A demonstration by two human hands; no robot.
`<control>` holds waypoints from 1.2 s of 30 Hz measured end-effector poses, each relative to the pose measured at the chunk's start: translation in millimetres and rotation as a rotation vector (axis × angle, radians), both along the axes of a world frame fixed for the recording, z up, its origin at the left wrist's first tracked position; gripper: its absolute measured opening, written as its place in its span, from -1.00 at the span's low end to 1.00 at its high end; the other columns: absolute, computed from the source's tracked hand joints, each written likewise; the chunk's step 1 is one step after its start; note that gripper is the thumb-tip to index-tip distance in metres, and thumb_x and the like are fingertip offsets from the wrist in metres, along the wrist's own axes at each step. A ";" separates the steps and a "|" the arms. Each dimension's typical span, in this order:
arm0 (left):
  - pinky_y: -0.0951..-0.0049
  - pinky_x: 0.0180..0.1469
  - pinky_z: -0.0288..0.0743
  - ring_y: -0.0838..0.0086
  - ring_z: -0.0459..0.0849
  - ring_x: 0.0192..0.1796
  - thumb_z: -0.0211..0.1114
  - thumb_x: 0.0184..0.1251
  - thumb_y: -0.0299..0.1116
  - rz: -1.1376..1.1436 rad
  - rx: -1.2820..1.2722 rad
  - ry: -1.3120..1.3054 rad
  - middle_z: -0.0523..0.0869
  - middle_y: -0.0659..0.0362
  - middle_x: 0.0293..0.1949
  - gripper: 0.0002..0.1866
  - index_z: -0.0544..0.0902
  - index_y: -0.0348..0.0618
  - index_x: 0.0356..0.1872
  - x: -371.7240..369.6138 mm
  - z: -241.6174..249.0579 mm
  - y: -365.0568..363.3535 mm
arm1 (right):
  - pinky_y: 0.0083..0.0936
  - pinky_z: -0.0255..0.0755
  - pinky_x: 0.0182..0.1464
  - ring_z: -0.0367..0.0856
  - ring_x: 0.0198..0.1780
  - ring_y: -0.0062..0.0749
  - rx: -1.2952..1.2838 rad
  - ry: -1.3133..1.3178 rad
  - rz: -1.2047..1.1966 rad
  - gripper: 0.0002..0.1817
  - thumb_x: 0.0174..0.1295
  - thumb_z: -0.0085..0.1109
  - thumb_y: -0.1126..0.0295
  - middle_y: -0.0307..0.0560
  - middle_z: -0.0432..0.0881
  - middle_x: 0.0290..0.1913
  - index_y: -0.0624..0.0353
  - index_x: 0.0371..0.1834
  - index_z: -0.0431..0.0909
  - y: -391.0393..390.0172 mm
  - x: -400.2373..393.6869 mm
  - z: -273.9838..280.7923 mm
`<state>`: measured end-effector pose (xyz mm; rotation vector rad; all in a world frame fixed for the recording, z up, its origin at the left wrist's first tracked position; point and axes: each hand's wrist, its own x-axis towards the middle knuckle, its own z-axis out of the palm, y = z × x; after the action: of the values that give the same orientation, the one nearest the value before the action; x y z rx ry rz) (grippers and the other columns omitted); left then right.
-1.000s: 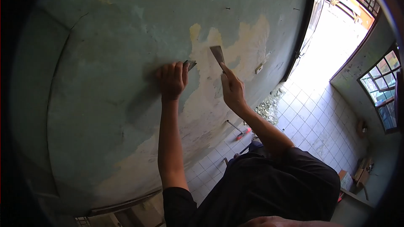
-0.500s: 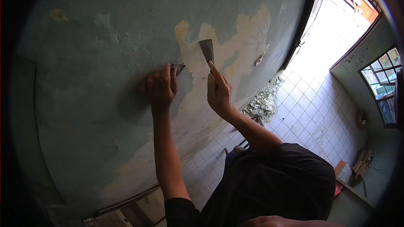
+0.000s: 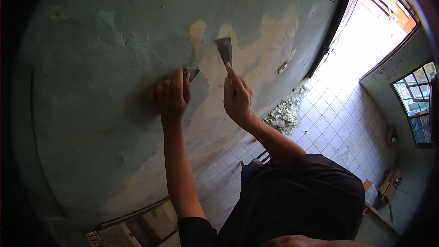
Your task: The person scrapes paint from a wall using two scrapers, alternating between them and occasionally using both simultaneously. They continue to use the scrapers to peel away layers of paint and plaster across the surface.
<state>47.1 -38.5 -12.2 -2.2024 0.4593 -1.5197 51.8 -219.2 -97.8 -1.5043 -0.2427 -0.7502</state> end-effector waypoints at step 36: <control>0.28 -0.08 0.30 0.41 0.57 -0.30 0.40 0.45 -0.07 0.007 0.002 0.000 0.67 0.35 -0.30 -0.70 0.66 0.14 0.09 1.1 -0.5 1.8 | -0.41 0.43 -0.40 0.48 -0.51 -0.37 0.014 -0.035 -0.016 -0.47 0.36 0.14 0.68 0.02 0.51 -0.47 0.22 0.42 0.52 10.3 -4.0 -6.3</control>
<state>48.2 -36.7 -12.7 -2.2006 0.4530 -1.5148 47.8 -208.9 -104.1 -1.4824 -0.2513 -0.7899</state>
